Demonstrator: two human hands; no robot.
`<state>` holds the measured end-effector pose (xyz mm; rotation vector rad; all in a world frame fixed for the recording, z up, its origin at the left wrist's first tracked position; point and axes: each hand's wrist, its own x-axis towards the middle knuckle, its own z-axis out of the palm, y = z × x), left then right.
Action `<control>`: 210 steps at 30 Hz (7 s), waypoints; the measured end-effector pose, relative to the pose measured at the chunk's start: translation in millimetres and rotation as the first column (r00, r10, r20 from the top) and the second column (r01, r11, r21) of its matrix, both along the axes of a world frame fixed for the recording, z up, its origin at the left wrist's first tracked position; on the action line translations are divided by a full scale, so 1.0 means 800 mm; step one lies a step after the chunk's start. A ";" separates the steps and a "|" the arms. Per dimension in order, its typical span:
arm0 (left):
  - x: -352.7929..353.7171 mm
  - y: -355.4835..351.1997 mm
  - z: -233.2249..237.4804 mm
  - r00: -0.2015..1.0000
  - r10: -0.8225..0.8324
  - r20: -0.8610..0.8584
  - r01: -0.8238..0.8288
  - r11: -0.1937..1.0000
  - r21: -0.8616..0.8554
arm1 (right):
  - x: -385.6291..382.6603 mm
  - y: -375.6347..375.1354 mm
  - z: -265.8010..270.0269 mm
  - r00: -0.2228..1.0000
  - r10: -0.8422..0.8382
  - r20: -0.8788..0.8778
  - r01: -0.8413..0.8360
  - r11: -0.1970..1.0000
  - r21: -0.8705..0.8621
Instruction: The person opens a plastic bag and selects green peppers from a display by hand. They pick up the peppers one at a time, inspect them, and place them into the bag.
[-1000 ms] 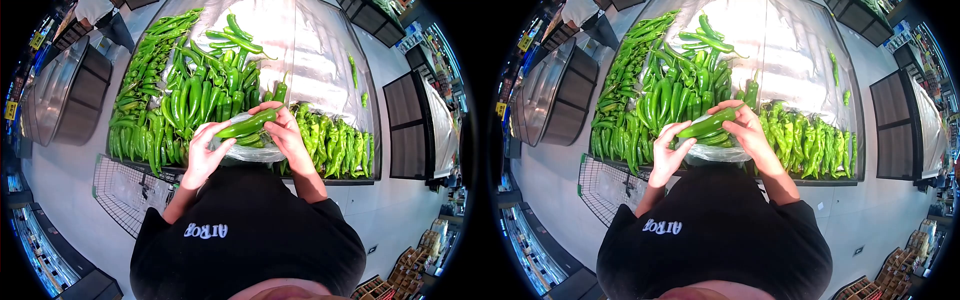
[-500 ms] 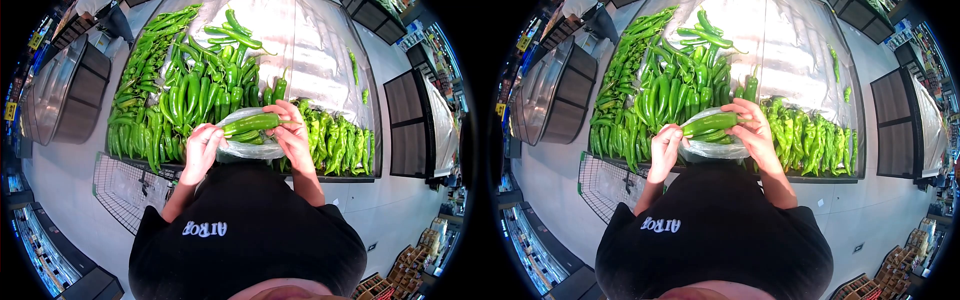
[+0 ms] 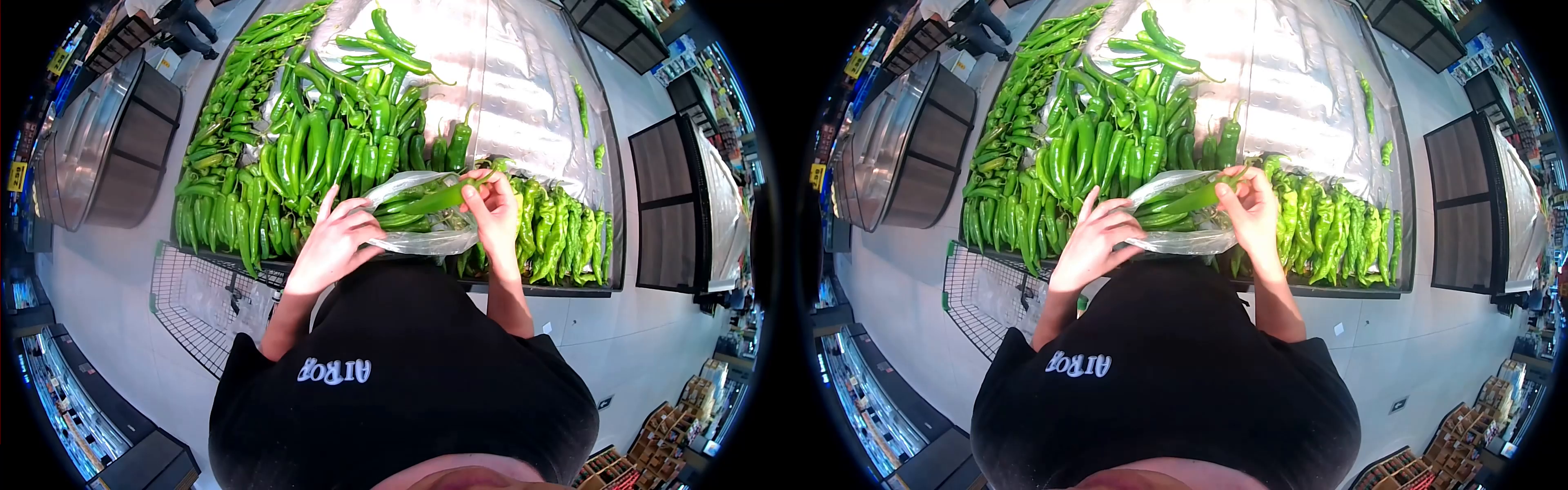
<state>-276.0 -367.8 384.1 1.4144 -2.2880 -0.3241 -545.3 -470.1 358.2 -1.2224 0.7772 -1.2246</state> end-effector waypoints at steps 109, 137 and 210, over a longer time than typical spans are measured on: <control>-0.010 0.004 0.004 0.847 0.242 -0.473 -0.240 0.969 0.066 | 0.013 0.005 0.016 0.967 0.206 -0.147 -0.201 0.978 0.051; 0.000 0.004 0.000 0.974 -0.011 -0.227 -0.027 0.986 -0.162 | 0.046 -0.060 0.022 0.679 -0.030 -0.733 -0.246 0.932 -0.267; -0.003 -0.003 -0.012 0.290 0.433 -0.853 -0.142 0.902 0.409 | 0.029 0.006 0.027 0.813 0.042 -0.581 -0.218 0.947 -0.235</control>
